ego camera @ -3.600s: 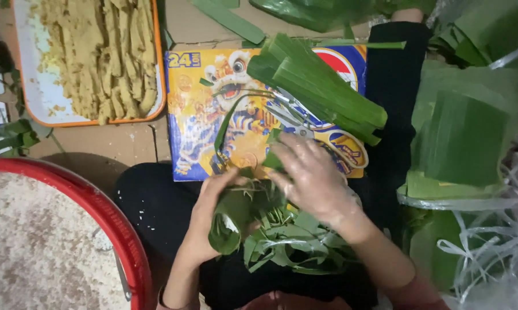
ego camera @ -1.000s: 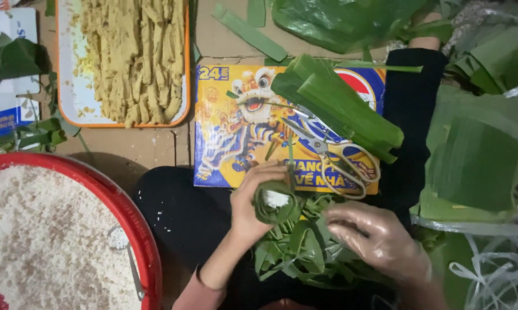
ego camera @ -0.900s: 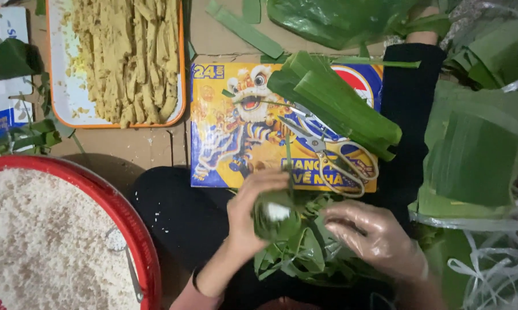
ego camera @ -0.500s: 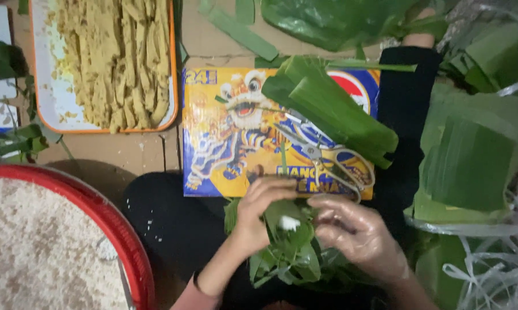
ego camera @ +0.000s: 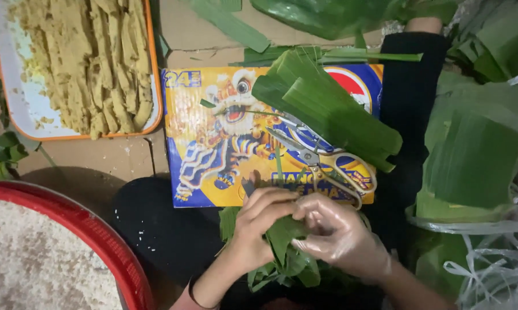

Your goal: Assembling traditional rice cakes by layering rice and filling inside banana leaves, then folding and tying them.

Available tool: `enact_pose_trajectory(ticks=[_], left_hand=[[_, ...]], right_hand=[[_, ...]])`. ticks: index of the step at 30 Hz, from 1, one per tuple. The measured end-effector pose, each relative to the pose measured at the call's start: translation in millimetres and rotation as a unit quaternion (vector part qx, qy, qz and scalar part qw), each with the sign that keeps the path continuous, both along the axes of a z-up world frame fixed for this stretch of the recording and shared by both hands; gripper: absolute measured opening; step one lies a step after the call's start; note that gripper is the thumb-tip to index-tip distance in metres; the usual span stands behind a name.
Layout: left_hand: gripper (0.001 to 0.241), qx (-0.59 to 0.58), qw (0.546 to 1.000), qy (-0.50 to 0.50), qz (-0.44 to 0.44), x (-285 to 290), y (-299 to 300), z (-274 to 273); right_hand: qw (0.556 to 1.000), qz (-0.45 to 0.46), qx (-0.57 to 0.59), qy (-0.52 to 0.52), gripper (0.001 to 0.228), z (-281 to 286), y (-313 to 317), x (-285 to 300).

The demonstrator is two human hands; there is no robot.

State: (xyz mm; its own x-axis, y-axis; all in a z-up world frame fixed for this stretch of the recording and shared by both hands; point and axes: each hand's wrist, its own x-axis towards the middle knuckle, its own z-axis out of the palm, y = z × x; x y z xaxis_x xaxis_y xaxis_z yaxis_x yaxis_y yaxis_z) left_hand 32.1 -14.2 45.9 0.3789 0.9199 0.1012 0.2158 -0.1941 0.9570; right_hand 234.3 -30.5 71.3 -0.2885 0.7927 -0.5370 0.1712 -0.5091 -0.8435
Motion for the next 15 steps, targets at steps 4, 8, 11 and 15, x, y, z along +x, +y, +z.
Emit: enact_pose_trajectory(ticks=[4,8,11,15], left_hand=[[0.068,-0.005,0.997,-0.072,-0.003,-4,-9,-4],[0.055,0.032,0.992,-0.093,0.076,4,-23,-6],[0.036,0.080,0.980,-0.113,0.145,20,-25,-11],[0.028,0.087,0.969,-0.134,0.190,34,-26,-18]], right_hand=[[0.998,-0.017,0.052,0.003,0.037,-5,4,-5],[0.995,-0.023,0.082,0.043,0.031,-6,0,-10],[0.994,-0.037,0.099,0.001,0.031,-5,-5,-12],[0.996,-0.030,0.072,0.049,0.032,7,-1,-15]])
